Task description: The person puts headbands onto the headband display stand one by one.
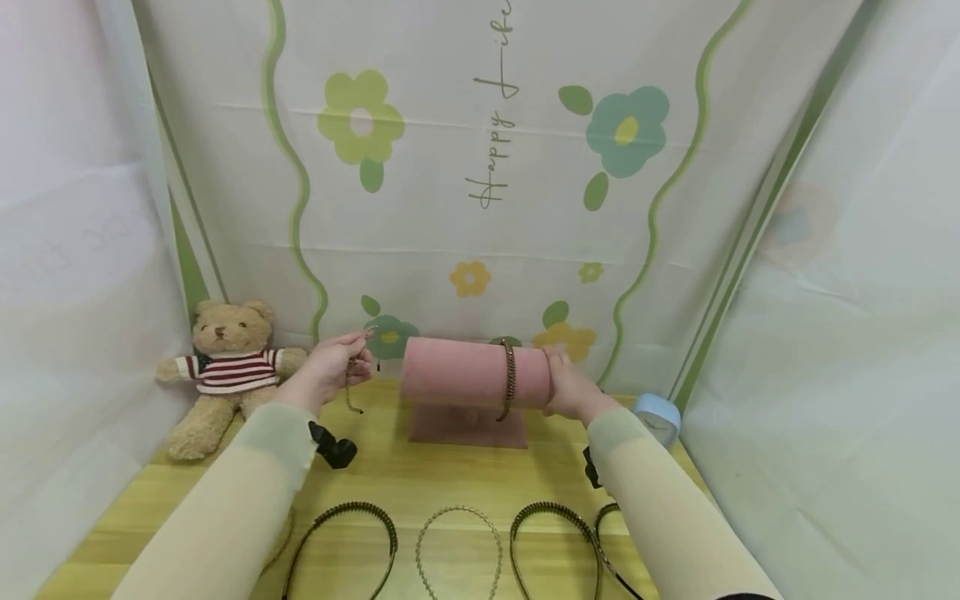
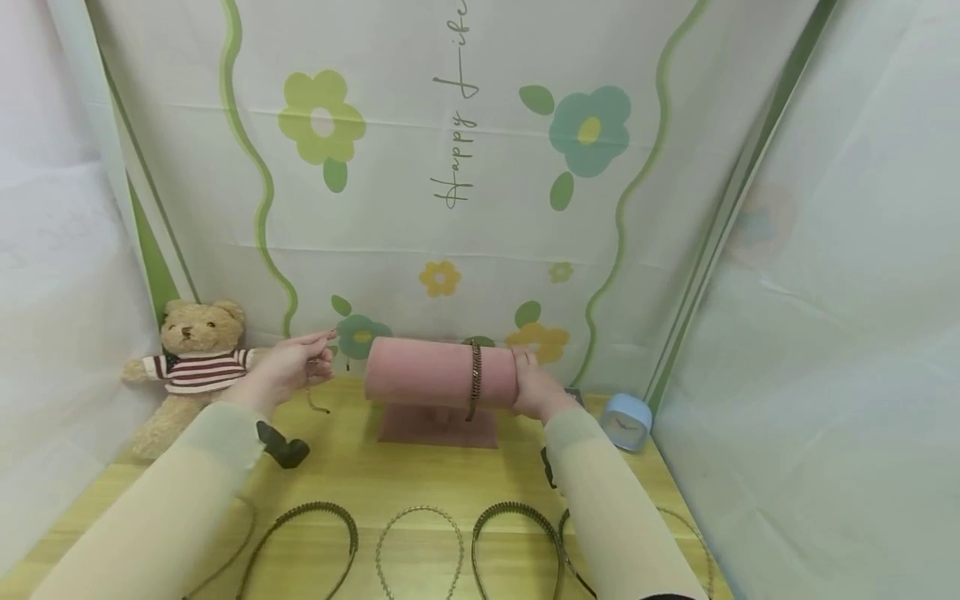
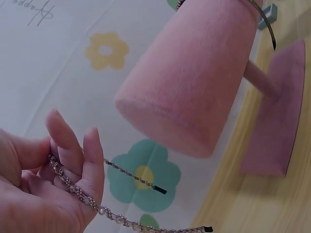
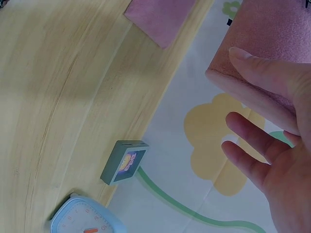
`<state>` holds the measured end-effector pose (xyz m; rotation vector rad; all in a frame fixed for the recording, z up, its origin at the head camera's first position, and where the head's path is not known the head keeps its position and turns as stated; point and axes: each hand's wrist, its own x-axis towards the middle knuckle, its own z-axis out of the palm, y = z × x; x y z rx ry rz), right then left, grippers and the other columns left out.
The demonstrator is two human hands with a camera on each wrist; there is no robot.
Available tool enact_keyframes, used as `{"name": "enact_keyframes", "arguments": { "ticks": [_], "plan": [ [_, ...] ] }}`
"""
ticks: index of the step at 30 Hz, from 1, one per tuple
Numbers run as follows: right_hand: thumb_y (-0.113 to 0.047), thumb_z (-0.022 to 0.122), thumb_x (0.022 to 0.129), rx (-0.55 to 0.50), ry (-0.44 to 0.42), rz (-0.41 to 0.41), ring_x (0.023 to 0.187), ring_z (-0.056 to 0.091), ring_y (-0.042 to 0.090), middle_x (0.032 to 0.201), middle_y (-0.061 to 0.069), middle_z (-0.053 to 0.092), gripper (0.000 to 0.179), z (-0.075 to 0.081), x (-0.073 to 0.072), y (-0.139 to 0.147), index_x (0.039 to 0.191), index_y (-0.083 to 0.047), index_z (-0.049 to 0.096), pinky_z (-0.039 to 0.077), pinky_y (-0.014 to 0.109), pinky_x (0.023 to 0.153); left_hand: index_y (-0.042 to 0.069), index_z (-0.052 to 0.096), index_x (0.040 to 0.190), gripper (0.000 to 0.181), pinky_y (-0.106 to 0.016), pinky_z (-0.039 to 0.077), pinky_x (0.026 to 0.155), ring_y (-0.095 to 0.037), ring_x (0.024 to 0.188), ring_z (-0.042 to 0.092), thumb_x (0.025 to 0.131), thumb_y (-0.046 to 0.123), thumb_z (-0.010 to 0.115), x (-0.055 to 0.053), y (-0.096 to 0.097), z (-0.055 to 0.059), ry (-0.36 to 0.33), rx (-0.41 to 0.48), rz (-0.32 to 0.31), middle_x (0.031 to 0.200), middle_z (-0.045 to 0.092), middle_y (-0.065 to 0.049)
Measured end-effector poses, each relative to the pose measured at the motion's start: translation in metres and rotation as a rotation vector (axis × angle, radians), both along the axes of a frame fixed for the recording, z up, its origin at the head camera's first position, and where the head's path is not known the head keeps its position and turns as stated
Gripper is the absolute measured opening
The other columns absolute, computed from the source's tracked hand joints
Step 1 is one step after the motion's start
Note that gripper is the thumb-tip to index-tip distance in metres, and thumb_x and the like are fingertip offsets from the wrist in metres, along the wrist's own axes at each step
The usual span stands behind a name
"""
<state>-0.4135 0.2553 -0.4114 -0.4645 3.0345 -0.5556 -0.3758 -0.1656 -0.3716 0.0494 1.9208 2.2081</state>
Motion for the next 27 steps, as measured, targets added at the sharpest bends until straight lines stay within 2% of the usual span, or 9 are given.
{"name": "enact_keyframes", "arguments": {
  "ticks": [6,13,17,22,27],
  "plan": [
    [-0.001,0.085,0.071,0.002,-0.011,-0.001,0.097,0.059,0.031,0.162,0.020,0.005,0.115,0.001,0.000,0.000,0.158,-0.008,0.010,0.053,0.040,0.075,0.006,0.025,0.157,0.049,-0.029,0.055,0.077,-0.006,0.059,0.052,0.109,0.014,0.034,-0.006,0.020,0.000,-0.004,0.032,0.018,0.075,0.054,0.003],
    [0.000,0.084,0.071,0.000,-0.003,-0.009,0.098,0.058,0.032,0.162,0.019,0.004,0.115,0.001,0.001,-0.002,0.158,-0.009,0.009,0.053,0.041,0.078,0.007,0.025,0.157,0.048,-0.029,0.054,0.077,-0.007,0.060,0.051,0.109,0.014,0.032,-0.010,0.037,-0.001,0.018,0.060,-0.007,0.076,0.053,0.001],
    [0.001,0.083,0.071,-0.010,-0.026,-0.015,0.102,0.058,0.034,0.163,0.019,0.001,0.116,0.001,0.002,-0.004,0.158,-0.010,0.006,0.052,0.044,0.083,0.008,0.026,0.156,0.048,-0.025,0.051,0.068,-0.008,0.059,0.051,0.109,0.013,0.033,-0.010,0.045,0.001,0.006,0.064,0.004,0.076,0.053,0.000],
    [0.000,0.084,0.070,-0.012,-0.017,-0.022,0.111,0.055,0.037,0.162,0.018,0.004,0.118,0.002,0.002,-0.002,0.158,-0.011,0.007,0.052,0.045,0.086,0.009,0.031,0.155,0.047,-0.021,0.039,0.056,-0.007,0.058,0.052,0.109,0.014,0.036,-0.013,0.058,0.004,0.002,0.064,0.019,0.076,0.054,0.000],
    [-0.002,0.085,0.068,0.002,0.007,-0.003,0.107,0.056,0.037,0.161,0.020,0.008,0.116,0.000,-0.002,0.000,0.157,-0.009,0.011,0.052,0.046,0.083,0.009,0.036,0.153,0.046,-0.019,0.041,0.051,-0.005,0.054,0.053,0.108,0.014,0.039,-0.016,0.072,0.002,-0.032,0.077,0.038,0.072,0.054,0.001]
  ]
}}
